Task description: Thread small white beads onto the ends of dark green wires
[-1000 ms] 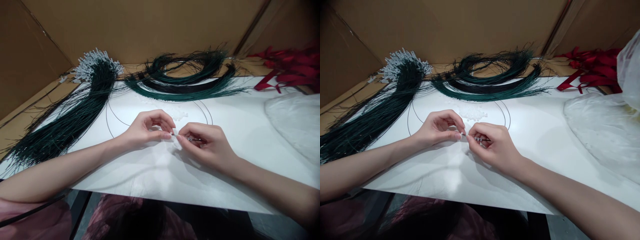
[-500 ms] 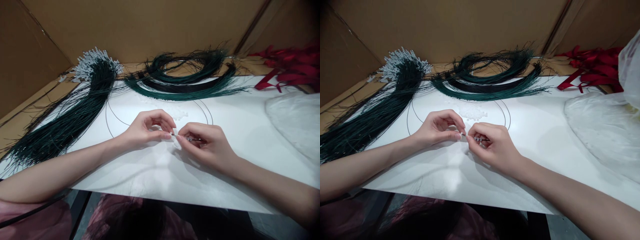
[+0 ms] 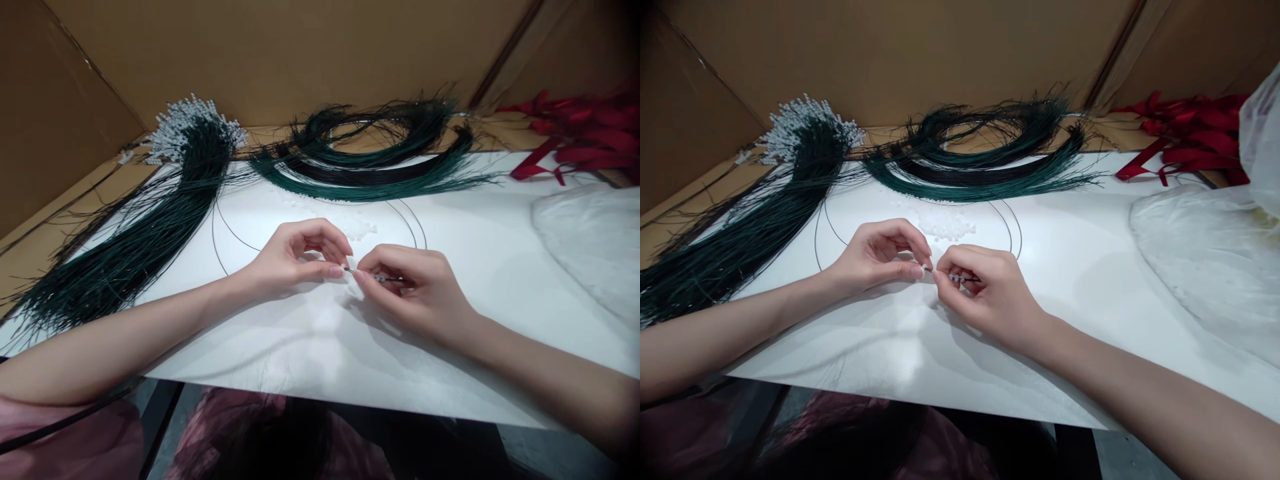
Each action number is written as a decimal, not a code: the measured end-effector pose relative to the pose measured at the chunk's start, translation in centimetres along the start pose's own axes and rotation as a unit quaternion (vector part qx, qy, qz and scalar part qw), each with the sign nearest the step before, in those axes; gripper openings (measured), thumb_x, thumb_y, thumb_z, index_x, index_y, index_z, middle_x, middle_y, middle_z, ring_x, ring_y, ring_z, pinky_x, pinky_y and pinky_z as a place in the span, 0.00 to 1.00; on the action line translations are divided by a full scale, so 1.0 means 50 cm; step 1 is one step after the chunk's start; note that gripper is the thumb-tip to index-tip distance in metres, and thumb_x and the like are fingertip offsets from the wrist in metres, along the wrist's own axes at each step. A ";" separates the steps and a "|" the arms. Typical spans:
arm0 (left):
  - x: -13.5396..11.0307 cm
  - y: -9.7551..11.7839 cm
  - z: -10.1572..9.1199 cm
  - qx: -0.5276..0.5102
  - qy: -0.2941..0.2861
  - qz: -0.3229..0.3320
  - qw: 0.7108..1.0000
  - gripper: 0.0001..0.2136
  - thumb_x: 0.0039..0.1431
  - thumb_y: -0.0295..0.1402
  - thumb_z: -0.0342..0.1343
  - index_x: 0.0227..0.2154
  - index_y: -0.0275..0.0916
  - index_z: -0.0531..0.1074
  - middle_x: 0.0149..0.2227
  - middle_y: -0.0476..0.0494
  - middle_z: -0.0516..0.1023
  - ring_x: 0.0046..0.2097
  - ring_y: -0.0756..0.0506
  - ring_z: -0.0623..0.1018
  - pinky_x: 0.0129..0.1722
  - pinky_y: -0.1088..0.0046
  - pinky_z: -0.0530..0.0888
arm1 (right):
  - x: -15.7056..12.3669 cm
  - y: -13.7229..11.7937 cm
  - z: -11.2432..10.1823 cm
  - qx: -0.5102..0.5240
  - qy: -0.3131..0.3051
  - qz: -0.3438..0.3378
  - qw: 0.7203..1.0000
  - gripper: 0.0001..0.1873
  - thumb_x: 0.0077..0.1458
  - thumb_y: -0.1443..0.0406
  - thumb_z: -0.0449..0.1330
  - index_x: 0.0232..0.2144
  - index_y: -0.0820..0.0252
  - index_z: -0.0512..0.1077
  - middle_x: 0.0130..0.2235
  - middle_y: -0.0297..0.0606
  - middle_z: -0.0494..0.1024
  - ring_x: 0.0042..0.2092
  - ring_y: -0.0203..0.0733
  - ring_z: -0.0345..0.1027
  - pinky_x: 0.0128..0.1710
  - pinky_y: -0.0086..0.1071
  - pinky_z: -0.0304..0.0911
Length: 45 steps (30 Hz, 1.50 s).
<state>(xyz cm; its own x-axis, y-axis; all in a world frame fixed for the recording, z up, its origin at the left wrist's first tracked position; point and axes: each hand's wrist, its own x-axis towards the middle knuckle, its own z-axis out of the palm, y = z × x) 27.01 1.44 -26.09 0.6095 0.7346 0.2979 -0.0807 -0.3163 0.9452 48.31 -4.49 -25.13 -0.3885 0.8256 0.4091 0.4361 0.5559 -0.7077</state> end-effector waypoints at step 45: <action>-0.012 0.007 0.018 0.162 0.025 0.075 0.984 0.07 0.58 0.29 0.65 0.39 0.37 0.76 0.36 0.45 0.80 0.37 0.50 0.80 0.41 0.75 0.78 | 0.005 -0.001 0.000 -0.016 0.007 0.002 1.000 0.11 0.59 0.72 0.59 0.25 0.57 0.68 0.22 0.30 0.65 0.21 0.31 0.52 0.20 0.29 0.49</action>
<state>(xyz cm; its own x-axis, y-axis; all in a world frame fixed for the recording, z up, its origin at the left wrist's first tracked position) 27.30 0.36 -26.06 0.5705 0.6906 0.4445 0.0938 -0.5925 0.8001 48.18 -4.33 -24.98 -0.3763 0.8285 0.4147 0.4628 0.5559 -0.6905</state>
